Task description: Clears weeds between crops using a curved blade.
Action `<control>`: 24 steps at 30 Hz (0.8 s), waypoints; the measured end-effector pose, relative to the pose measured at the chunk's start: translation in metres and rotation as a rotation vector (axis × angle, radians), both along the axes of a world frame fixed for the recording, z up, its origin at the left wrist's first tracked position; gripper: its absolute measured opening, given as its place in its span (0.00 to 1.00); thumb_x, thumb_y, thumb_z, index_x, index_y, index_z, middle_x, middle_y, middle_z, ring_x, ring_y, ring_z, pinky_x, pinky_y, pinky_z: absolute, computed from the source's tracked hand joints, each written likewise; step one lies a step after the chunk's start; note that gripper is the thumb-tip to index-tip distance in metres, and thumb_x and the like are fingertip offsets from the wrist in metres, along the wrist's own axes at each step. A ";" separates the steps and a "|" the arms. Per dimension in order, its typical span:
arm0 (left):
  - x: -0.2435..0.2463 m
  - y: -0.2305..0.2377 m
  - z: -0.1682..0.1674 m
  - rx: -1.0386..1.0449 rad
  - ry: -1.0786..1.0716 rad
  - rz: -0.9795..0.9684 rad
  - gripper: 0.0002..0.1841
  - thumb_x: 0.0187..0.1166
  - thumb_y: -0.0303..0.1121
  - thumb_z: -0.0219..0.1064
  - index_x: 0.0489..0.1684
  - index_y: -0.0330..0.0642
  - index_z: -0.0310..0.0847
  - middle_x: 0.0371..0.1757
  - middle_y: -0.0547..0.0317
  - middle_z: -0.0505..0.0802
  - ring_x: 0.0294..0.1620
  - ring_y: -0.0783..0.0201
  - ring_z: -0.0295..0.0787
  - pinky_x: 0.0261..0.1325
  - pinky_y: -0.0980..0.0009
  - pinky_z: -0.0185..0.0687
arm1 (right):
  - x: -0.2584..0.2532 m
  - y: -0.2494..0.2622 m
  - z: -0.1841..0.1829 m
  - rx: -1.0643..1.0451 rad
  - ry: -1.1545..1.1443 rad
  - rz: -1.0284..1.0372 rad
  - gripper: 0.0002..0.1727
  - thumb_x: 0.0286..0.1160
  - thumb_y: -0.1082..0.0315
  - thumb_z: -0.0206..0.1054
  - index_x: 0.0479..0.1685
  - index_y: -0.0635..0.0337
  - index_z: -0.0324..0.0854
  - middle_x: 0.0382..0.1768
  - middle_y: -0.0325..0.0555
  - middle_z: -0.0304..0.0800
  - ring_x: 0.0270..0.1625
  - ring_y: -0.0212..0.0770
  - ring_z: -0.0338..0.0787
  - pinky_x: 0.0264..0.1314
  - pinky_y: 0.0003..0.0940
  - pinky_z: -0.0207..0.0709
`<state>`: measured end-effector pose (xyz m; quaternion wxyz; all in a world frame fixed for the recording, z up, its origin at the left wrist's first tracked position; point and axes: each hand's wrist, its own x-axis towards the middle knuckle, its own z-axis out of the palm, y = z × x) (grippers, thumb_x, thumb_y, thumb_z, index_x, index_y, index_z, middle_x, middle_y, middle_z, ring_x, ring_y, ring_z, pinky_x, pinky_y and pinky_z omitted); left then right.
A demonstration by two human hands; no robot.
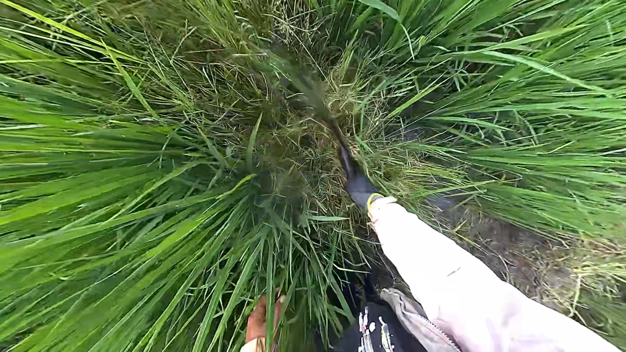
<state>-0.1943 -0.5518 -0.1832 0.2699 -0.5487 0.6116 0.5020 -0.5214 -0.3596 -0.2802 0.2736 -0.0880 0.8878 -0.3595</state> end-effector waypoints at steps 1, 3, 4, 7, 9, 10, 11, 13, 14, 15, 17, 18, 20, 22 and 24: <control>-0.001 -0.007 0.006 0.013 -0.010 0.022 0.17 0.78 0.29 0.70 0.63 0.33 0.83 0.48 0.52 0.93 0.45 0.67 0.90 0.53 0.64 0.88 | 0.021 0.030 -0.018 0.152 -0.150 -0.086 0.30 0.84 0.56 0.60 0.85 0.52 0.66 0.55 0.61 0.92 0.48 0.59 0.94 0.46 0.66 0.86; -0.001 -0.014 0.005 0.015 -0.025 0.059 0.16 0.78 0.28 0.70 0.61 0.33 0.82 0.46 0.52 0.93 0.44 0.67 0.90 0.52 0.64 0.88 | 0.005 0.025 -0.008 0.389 -0.511 -0.219 0.29 0.82 0.51 0.64 0.80 0.53 0.71 0.56 0.59 0.90 0.55 0.58 0.91 0.57 0.64 0.83; -0.004 -0.015 0.011 0.028 -0.054 0.035 0.16 0.80 0.30 0.70 0.62 0.33 0.82 0.48 0.49 0.93 0.46 0.64 0.90 0.55 0.62 0.87 | -0.001 0.015 0.011 0.432 -0.571 -0.249 0.31 0.80 0.49 0.65 0.81 0.50 0.71 0.53 0.59 0.90 0.51 0.59 0.91 0.52 0.65 0.84; -0.036 -0.018 0.004 -0.022 -0.020 -0.024 0.17 0.81 0.31 0.68 0.63 0.32 0.83 0.49 0.46 0.93 0.48 0.63 0.89 0.57 0.60 0.85 | -0.044 -0.053 0.072 0.239 -0.347 -0.196 0.40 0.68 0.54 0.74 0.85 0.37 0.65 0.48 0.54 0.93 0.42 0.56 0.93 0.38 0.66 0.85; -0.064 -0.015 0.010 -0.008 -0.010 0.005 0.17 0.84 0.27 0.65 0.68 0.30 0.79 0.55 0.45 0.92 0.53 0.65 0.88 0.63 0.64 0.84 | -0.085 -0.120 0.122 0.067 -0.184 -0.039 0.52 0.64 0.58 0.77 0.93 0.33 0.52 0.51 0.49 0.94 0.43 0.52 0.95 0.40 0.62 0.88; -0.068 -0.013 0.005 -0.016 -0.003 -0.009 0.17 0.83 0.25 0.66 0.68 0.30 0.79 0.56 0.44 0.92 0.56 0.64 0.89 0.65 0.63 0.84 | -0.103 -0.146 0.141 -0.007 -0.096 0.030 0.54 0.64 0.58 0.77 0.95 0.32 0.49 0.50 0.48 0.95 0.41 0.49 0.95 0.40 0.59 0.89; -0.070 -0.012 -0.002 -0.018 0.011 -0.047 0.18 0.82 0.25 0.67 0.68 0.31 0.80 0.57 0.44 0.93 0.57 0.63 0.90 0.67 0.62 0.83 | -0.117 -0.162 0.152 -0.058 -0.027 0.086 0.54 0.65 0.60 0.76 0.96 0.33 0.49 0.50 0.46 0.96 0.41 0.47 0.96 0.41 0.57 0.90; -0.062 -0.010 -0.013 0.002 0.026 -0.135 0.18 0.80 0.29 0.69 0.67 0.35 0.82 0.56 0.47 0.94 0.57 0.62 0.91 0.66 0.58 0.85 | -0.123 -0.141 0.124 -0.085 -0.057 0.134 0.46 0.77 0.63 0.71 0.95 0.32 0.50 0.60 0.47 0.93 0.52 0.48 0.95 0.55 0.57 0.89; -0.059 -0.012 -0.013 0.013 0.007 -0.158 0.18 0.79 0.30 0.70 0.66 0.36 0.82 0.54 0.49 0.94 0.55 0.62 0.92 0.65 0.57 0.85 | -0.106 -0.101 0.081 -0.076 -0.081 0.146 0.41 0.84 0.60 0.65 0.95 0.32 0.50 0.65 0.48 0.91 0.57 0.49 0.94 0.59 0.57 0.88; -0.056 -0.014 -0.006 0.028 -0.031 -0.159 0.18 0.79 0.30 0.71 0.66 0.36 0.82 0.53 0.49 0.95 0.54 0.63 0.92 0.64 0.58 0.85 | -0.070 -0.047 0.019 -0.105 0.036 0.124 0.33 0.85 0.57 0.63 0.90 0.43 0.61 0.58 0.53 0.93 0.49 0.50 0.95 0.46 0.56 0.90; -0.054 -0.022 0.015 0.041 -0.076 -0.160 0.19 0.80 0.28 0.70 0.68 0.33 0.81 0.53 0.47 0.94 0.54 0.64 0.90 0.64 0.61 0.84 | 0.003 0.040 -0.040 0.006 -0.051 -0.040 0.20 0.81 0.57 0.66 0.64 0.59 0.83 0.45 0.60 0.93 0.43 0.56 0.93 0.41 0.60 0.87; -0.057 -0.026 0.013 0.030 -0.060 -0.133 0.19 0.80 0.27 0.69 0.68 0.32 0.79 0.51 0.50 0.93 0.50 0.68 0.89 0.61 0.66 0.84 | -0.006 0.038 -0.028 0.222 -0.353 -0.138 0.20 0.83 0.54 0.64 0.63 0.58 0.84 0.50 0.59 0.92 0.53 0.56 0.92 0.56 0.62 0.84; -0.053 -0.026 0.018 0.031 -0.085 -0.056 0.18 0.80 0.24 0.68 0.67 0.31 0.78 0.50 0.51 0.92 0.46 0.72 0.87 0.57 0.71 0.83 | -0.023 0.013 0.002 0.404 -0.640 -0.299 0.26 0.81 0.46 0.64 0.65 0.57 0.82 0.50 0.62 0.90 0.50 0.61 0.90 0.52 0.67 0.81; -0.060 -0.031 0.004 0.033 -0.062 -0.011 0.17 0.82 0.25 0.68 0.67 0.32 0.79 0.53 0.50 0.92 0.50 0.69 0.88 0.59 0.68 0.84 | -0.048 -0.029 0.045 0.374 -0.518 -0.273 0.28 0.74 0.45 0.67 0.70 0.46 0.77 0.45 0.58 0.91 0.42 0.59 0.92 0.40 0.68 0.83; -0.065 -0.034 -0.014 -0.021 0.021 -0.057 0.16 0.81 0.30 0.69 0.64 0.35 0.82 0.52 0.51 0.94 0.51 0.66 0.91 0.60 0.62 0.86 | -0.091 -0.095 0.095 0.235 -0.309 -0.096 0.38 0.69 0.52 0.72 0.83 0.41 0.67 0.47 0.50 0.94 0.43 0.53 0.94 0.42 0.64 0.87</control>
